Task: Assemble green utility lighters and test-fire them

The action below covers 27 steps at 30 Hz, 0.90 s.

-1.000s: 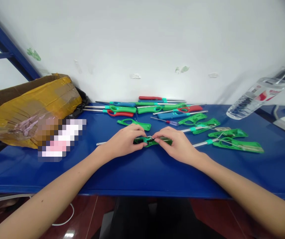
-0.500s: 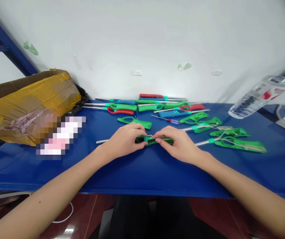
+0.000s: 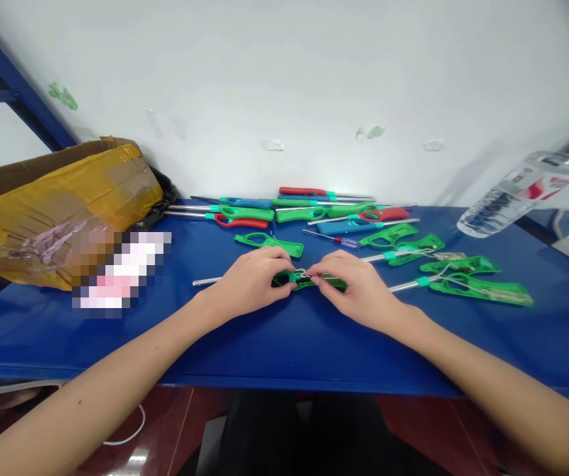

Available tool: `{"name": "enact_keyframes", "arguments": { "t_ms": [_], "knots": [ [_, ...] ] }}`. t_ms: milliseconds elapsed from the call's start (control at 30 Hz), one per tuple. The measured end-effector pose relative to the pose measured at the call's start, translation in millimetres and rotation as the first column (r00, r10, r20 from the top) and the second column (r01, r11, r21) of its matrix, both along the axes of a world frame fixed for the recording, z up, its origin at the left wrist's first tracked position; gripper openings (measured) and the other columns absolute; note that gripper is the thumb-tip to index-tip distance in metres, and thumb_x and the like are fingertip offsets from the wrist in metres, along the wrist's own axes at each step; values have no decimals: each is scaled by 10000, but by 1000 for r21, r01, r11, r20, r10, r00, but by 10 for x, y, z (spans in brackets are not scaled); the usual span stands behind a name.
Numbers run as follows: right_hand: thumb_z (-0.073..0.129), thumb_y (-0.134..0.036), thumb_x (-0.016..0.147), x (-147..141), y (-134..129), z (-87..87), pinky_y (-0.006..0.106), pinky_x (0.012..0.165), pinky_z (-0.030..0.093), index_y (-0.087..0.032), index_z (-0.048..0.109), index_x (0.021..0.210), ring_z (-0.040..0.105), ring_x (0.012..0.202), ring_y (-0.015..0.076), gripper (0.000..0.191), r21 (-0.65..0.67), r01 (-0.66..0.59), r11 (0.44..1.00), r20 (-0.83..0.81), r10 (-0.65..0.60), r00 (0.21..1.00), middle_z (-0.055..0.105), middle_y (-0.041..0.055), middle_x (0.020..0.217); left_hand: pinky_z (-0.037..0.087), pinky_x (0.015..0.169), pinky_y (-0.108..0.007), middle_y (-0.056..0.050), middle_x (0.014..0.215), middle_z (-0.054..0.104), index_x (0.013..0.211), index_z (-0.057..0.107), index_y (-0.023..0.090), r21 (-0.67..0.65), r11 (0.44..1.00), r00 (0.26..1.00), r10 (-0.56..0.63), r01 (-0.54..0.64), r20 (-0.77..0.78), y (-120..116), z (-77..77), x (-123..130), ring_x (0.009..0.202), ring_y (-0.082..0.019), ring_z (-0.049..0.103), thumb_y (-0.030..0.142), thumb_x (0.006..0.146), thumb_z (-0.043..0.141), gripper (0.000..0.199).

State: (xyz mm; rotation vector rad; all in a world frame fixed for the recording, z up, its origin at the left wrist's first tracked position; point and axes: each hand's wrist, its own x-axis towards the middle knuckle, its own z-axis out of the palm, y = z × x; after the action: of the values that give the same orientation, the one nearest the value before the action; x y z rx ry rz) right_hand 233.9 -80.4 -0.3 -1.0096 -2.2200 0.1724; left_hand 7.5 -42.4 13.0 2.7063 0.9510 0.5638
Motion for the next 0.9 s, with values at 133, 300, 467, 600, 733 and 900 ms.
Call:
{"name": "enact_keyframes", "arguments": {
  "t_ms": [133,300,467,600,733,900],
  "knots": [
    [561,-151,912,2,2,-17,357,712,555,-153,704,988,633,860,224,162,49,-6,999,32,5,999,729,78,863,528,854,-334,-60,1058,676,993,713,170,3,1000,1000,3,-3,3,-3,0,9,971,-218,648,255,856,660,170],
    [563,-154,913,-3,-4,-18,359,724,558,-157,707,969,640,857,226,154,96,1,995,55,-6,998,735,72,842,528,829,-326,-56,1047,677,1000,717,172,30,1000,1000,7,-6,-9,-5,-5,15,948,-211,655,262,862,653,177],
    [564,-167,922,-12,-8,-24,356,712,560,-166,711,970,653,853,229,155,112,4,994,84,-14,996,745,68,846,521,816,-319,-50,1050,683,1002,722,184,64,998,1000,-1,2,-19,-4,-19,8,939,-207,659,280,874,650,176],
    [556,-165,933,-20,-4,-25,361,738,562,-151,710,982,657,852,227,162,113,-38,993,93,28,995,749,74,861,520,809,-319,-47,1067,684,1016,720,186,64,998,999,-1,3,-37,-13,-19,16,942,-209,663,271,881,642,177],
    [557,-158,930,-28,-4,-25,363,740,561,-145,708,987,662,851,229,162,110,-42,993,97,32,995,750,77,860,518,821,-319,-50,1094,684,1034,715,191,60,998,999,5,-2,-42,-25,-19,28,951,-212,669,271,893,627,185],
    [560,-158,914,-35,-15,-27,358,713,556,-163,708,968,669,833,226,157,71,4,997,94,-10,996,751,77,863,520,803,-321,-43,1084,688,1025,713,187,63,998,999,18,-15,-44,-32,-17,29,933,-208,673,275,887,633,182]
  ]
}}
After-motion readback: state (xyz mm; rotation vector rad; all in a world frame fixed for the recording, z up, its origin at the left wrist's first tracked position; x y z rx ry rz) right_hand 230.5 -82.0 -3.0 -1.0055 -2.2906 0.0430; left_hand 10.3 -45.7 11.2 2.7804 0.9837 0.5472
